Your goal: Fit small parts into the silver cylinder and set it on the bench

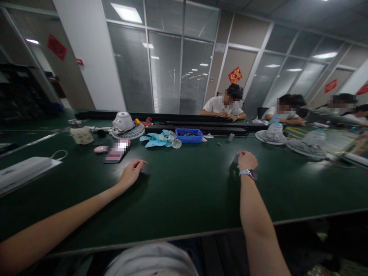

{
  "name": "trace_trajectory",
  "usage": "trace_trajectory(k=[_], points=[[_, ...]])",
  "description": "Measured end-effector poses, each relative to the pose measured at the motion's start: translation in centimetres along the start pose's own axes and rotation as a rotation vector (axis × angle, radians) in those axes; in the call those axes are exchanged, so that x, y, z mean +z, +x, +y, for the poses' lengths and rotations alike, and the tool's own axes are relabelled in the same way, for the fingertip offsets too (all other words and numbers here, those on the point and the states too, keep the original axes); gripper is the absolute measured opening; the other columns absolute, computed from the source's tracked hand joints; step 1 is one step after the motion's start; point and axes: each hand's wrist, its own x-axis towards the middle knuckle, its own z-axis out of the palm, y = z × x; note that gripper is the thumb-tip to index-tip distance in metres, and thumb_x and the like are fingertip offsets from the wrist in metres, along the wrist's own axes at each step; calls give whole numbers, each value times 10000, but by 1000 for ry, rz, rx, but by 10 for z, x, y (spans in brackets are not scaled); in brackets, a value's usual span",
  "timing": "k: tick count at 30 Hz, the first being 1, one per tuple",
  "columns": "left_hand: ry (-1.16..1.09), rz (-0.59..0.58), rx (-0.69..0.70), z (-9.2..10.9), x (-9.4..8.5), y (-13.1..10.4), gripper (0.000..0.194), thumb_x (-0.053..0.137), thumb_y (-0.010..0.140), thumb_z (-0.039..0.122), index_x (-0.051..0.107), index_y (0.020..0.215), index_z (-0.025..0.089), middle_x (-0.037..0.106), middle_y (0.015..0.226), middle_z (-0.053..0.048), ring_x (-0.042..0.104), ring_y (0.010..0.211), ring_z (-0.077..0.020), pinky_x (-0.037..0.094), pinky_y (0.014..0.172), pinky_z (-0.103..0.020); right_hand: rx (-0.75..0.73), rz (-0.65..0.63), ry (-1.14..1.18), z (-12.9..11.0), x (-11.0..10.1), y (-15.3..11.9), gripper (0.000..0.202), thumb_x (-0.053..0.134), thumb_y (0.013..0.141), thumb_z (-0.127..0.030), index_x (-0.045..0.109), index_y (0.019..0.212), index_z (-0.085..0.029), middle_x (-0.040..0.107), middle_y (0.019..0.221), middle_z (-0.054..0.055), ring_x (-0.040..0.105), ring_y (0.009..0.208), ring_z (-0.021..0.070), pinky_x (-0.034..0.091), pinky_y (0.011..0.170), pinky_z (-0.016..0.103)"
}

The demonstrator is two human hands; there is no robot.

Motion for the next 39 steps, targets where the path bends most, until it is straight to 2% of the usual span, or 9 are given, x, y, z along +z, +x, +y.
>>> trace_trajectory(k=[6,12,16,19,22,25,29,35,39], points=[[11,-11,8,4,-1,-2,369,401,887,448,661,974,201,667,792,-26,643,790,-208,454,705,-300,4,-23,70,7,12,-3,448,626,812,-519,702,1157,-243,698,1053,172,658,950,326,503,751,408],[0,8,13,8,-2,-3,346,421,869,438,648,974,200,674,805,-25,648,785,-200,466,706,-296,40,-68,100,14,20,-4,559,717,745,-487,677,1182,-141,698,1062,210,668,956,325,512,768,390],[-29,10,-3,6,1,-3,336,431,864,443,634,980,202,674,826,-24,652,781,-198,468,710,-298,-42,-83,229,-21,14,-16,469,727,734,-479,720,1049,-132,722,1008,193,681,948,307,516,792,372],[-40,4,-12,5,1,-3,323,437,870,433,626,986,199,666,827,-24,649,795,-201,463,719,-304,-287,-201,519,-77,10,-57,444,737,724,-445,702,1043,-138,742,970,142,696,917,249,526,795,325],[-63,-12,9,7,1,-5,321,455,878,438,619,999,191,667,865,-32,636,816,-199,463,735,-307,-567,-487,854,-133,3,-126,479,762,706,-431,684,1068,-128,745,980,114,708,867,209,548,780,310],[-75,-46,77,14,0,-11,322,483,884,457,628,1008,197,670,925,-31,615,820,-187,458,736,-300,-794,-752,967,-165,-11,-193,447,786,702,-411,699,1061,-159,744,1007,82,705,891,194,549,824,316],[-91,-145,177,29,-1,-22,364,508,891,488,661,1076,215,655,951,-40,587,832,-186,450,721,-296,-884,-879,995,-173,-20,-237,425,786,721,-381,700,1090,-189,741,1023,55,698,907,191,546,825,314],[-72,-255,294,37,4,-30,376,552,876,512,703,1141,291,610,1067,-64,546,1041,-228,460,803,-321,-947,-827,936,-166,-12,-242,392,737,776,-435,692,1088,-202,740,949,30,689,854,187,527,779,303],[-75,-235,282,33,8,-27,358,581,857,521,727,1092,293,594,1062,-60,552,1040,-228,462,834,-336,-967,-792,908,-165,-12,-243,460,727,782,-464,668,1163,-213,733,968,33,678,848,183,521,773,304]])
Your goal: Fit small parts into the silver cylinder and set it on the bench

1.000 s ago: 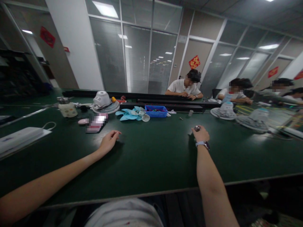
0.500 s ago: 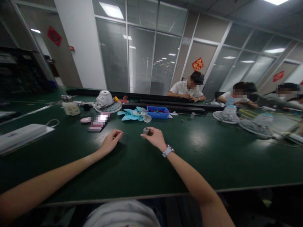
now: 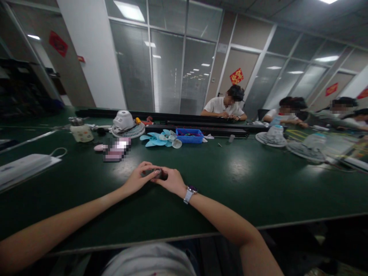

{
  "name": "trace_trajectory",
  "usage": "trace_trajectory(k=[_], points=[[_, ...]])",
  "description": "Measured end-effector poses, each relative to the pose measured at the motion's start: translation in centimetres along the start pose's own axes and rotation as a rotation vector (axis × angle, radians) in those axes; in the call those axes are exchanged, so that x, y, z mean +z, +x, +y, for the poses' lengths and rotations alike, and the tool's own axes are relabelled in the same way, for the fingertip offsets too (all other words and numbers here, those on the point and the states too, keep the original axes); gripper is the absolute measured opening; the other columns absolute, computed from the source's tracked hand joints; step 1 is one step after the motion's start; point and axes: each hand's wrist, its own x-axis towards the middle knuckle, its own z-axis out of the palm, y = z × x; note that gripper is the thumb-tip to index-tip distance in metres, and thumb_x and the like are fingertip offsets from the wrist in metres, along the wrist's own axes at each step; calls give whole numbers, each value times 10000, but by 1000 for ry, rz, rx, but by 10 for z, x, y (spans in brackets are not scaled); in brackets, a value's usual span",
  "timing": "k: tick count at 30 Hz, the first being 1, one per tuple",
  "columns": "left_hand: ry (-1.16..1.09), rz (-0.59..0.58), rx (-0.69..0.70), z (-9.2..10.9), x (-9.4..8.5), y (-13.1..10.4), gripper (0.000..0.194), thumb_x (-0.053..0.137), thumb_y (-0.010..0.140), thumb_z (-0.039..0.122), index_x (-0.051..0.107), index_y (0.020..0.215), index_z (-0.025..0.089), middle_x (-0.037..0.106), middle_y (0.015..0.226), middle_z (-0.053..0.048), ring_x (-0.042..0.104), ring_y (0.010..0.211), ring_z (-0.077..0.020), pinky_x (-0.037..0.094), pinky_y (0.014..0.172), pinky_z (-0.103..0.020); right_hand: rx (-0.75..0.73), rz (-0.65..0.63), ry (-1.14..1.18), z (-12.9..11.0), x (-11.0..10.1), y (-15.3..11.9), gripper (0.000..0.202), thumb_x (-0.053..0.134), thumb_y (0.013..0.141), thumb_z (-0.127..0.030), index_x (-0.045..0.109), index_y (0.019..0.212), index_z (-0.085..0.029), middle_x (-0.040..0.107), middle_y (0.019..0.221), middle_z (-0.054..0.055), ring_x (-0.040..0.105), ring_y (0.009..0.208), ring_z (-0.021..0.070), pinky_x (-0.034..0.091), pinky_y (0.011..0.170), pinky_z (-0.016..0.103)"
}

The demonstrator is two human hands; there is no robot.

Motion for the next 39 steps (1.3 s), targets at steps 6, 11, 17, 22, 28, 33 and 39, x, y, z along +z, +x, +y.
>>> trace_trajectory(k=[6,11,17,22,28,33,39], points=[[-9,32,-23,6,-2,7,337,588,840,510,745,969,242,639,1018,-73,572,1020,-243,467,853,-359,19,-8,-12,-3,0,-1,424,724,784,-467,679,1132,-228,730,967,21,674,827,171,524,767,295],[24,143,-20,7,-13,12,338,568,850,508,743,960,240,683,1014,-69,578,1017,-240,455,894,-368,28,-11,39,-3,0,-1,460,734,776,-455,661,1173,-234,733,996,24,686,865,179,538,792,309],[196,51,-16,-27,-25,17,266,597,823,471,778,890,288,749,905,-43,615,894,-244,418,888,-406,29,-2,21,-3,-1,-1,483,737,763,-477,662,1175,-236,730,1020,26,685,887,182,542,794,309],[263,-123,-45,-41,-23,16,243,616,795,475,791,882,329,751,813,-37,632,836,-251,434,792,-366,26,-6,45,-3,-2,-2,465,731,771,-470,664,1164,-229,730,1037,30,688,886,179,547,784,304],[216,-68,-109,-29,-22,15,357,553,810,545,785,904,290,746,838,-45,632,829,-249,452,751,-333,44,44,129,-3,1,-2,456,747,761,-430,671,1157,-216,731,1052,40,691,936,184,545,846,309],[190,40,-196,-21,-23,15,559,343,897,583,741,1011,208,699,788,-53,634,779,-244,450,710,-325,95,228,-7,15,-28,6,459,728,778,-448,672,1172,-219,729,1073,48,687,936,189,543,840,314],[158,78,-253,-19,-23,13,481,304,904,447,705,1005,200,603,720,-13,614,753,-212,424,669,-291,333,566,-528,87,-125,4,379,694,801,-461,692,1123,-262,749,975,38,691,875,219,512,786,318]])
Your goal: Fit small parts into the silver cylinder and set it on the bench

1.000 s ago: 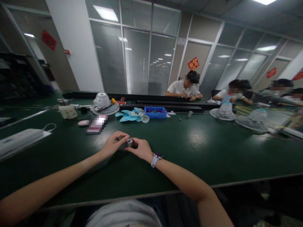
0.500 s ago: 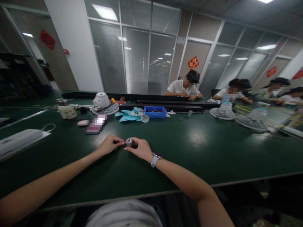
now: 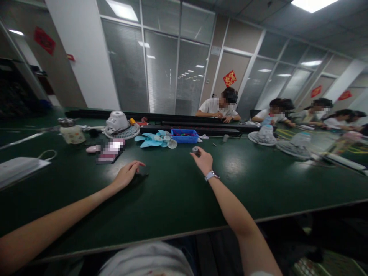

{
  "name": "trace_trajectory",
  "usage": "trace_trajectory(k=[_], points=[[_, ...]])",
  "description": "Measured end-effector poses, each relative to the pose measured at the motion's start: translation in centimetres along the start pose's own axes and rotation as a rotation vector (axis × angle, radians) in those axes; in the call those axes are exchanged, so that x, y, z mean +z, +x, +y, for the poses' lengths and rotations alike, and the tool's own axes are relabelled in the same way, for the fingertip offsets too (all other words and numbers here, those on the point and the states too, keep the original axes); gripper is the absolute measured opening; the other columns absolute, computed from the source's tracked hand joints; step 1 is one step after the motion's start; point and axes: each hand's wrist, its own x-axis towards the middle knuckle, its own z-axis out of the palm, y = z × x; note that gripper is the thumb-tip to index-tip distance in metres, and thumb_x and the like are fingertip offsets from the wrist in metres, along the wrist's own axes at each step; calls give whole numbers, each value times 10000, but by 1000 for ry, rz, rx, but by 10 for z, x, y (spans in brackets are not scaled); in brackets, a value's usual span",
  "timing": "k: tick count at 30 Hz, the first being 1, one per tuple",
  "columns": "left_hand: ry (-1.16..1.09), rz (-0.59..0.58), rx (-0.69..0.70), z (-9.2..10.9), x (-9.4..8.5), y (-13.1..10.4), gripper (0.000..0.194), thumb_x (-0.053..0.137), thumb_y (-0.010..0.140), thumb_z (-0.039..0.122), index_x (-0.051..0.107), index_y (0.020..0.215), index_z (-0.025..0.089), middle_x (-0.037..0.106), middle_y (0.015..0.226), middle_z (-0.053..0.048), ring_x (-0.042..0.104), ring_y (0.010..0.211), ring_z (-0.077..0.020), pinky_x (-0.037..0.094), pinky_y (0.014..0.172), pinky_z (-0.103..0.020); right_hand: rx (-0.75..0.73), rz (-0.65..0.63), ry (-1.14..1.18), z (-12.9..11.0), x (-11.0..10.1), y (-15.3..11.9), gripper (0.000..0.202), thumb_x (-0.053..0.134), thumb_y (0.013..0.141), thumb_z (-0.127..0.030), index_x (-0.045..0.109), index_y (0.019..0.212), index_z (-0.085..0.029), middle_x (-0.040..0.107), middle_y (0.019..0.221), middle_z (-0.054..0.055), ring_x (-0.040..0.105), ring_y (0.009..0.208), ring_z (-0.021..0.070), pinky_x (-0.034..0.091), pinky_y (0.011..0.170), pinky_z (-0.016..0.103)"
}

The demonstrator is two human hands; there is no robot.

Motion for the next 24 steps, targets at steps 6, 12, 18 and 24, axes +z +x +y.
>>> trace_trajectory(k=[6,12,18,24], points=[[-49,-5,-10,3,1,-3,407,309,857,349,678,919,189,555,654,9,565,658,-183,393,622,-273,316,187,-314,84,-39,26,381,645,830,-465,689,1129,-232,738,972,103,676,885,262,475,757,330],[-84,0,4,1,2,-3,357,303,838,333,631,812,194,516,602,18,539,630,-182,377,602,-267,483,155,-394,117,-44,22,436,629,827,-471,676,1157,-190,711,1007,159,665,922,301,478,785,383],[-56,19,18,0,2,-2,302,318,798,322,561,665,199,507,574,11,526,607,-178,358,597,-267,469,230,-386,116,-38,21,612,614,822,-434,520,1331,-108,616,1231,230,574,1135,352,387,973,506],[11,76,4,-1,3,-1,277,317,773,327,450,561,207,489,558,5,505,602,-171,323,583,-268,-202,132,-286,1,0,-3,557,474,935,-392,419,1417,-118,357,1522,183,277,1425,277,151,1157,523]])
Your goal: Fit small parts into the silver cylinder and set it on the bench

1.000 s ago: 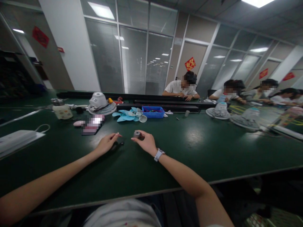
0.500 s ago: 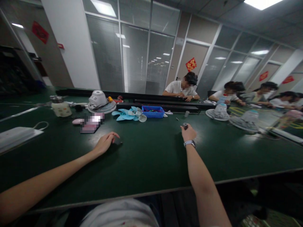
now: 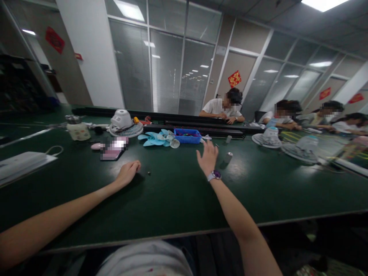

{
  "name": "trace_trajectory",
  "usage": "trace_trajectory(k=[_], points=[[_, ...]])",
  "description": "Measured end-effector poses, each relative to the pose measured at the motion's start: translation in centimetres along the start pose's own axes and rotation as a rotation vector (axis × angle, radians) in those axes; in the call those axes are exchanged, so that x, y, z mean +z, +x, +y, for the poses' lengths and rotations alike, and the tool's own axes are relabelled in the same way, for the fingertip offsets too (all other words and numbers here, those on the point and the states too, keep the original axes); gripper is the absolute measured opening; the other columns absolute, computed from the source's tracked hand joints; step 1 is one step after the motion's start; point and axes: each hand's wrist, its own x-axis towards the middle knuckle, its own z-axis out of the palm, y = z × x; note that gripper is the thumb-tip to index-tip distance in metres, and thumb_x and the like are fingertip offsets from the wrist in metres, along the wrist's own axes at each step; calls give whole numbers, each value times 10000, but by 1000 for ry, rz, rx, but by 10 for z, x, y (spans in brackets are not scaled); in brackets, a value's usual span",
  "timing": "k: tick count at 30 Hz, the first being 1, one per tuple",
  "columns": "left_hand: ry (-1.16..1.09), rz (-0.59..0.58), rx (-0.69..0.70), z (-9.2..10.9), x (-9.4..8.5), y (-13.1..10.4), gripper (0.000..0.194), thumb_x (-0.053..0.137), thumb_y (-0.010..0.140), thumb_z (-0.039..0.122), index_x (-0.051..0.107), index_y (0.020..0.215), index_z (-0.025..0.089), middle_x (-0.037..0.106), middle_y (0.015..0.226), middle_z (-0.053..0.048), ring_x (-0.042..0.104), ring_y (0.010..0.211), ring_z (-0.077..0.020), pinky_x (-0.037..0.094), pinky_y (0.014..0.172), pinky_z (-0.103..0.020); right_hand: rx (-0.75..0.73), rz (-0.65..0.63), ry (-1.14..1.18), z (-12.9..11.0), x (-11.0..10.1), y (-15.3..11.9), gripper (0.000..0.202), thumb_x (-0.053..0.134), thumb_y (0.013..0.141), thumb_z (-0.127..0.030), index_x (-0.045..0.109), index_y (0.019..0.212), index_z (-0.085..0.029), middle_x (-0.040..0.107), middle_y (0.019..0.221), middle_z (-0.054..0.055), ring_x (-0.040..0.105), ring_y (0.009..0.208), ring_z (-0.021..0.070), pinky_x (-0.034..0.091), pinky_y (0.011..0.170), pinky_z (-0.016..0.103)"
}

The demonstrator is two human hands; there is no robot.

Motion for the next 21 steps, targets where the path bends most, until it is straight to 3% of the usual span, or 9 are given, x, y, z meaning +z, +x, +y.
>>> trace_trajectory(k=[4,7,11,16,21], points=[[47,10,-36,-2,2,0,293,317,771,360,421,541,212,461,539,3,473,578,-169,282,554,-276,-541,-444,303,-103,-1,-33,514,423,966,-494,476,1406,-234,344,1552,81,247,1455,228,179,1175,479],[69,4,-45,-2,3,-1,291,324,760,364,412,528,212,454,536,0,464,578,-168,271,554,-279,-708,-654,426,-139,-1,-52,531,401,982,-487,431,1447,-232,314,1566,67,227,1465,219,219,1169,467],[88,-7,-54,-1,2,-1,299,329,755,367,407,513,211,450,527,-3,456,574,-168,261,550,-282,-666,-734,499,-140,-1,-55,484,402,1003,-403,431,1447,-214,452,1484,74,369,1403,208,315,1122,440],[114,-11,-67,1,3,-1,300,331,760,339,384,493,212,430,508,-3,447,554,-164,237,543,-288,-607,-623,528,-136,0,-51,292,543,956,-286,661,1220,-242,680,1223,42,597,1191,180,407,1032,374],[126,0,-50,1,3,-1,311,341,768,306,356,471,217,404,491,4,418,531,-157,231,542,-288,-510,-534,532,-130,-4,-46,245,551,944,-245,711,1128,-268,731,1103,-15,680,1011,153,460,948,317]])
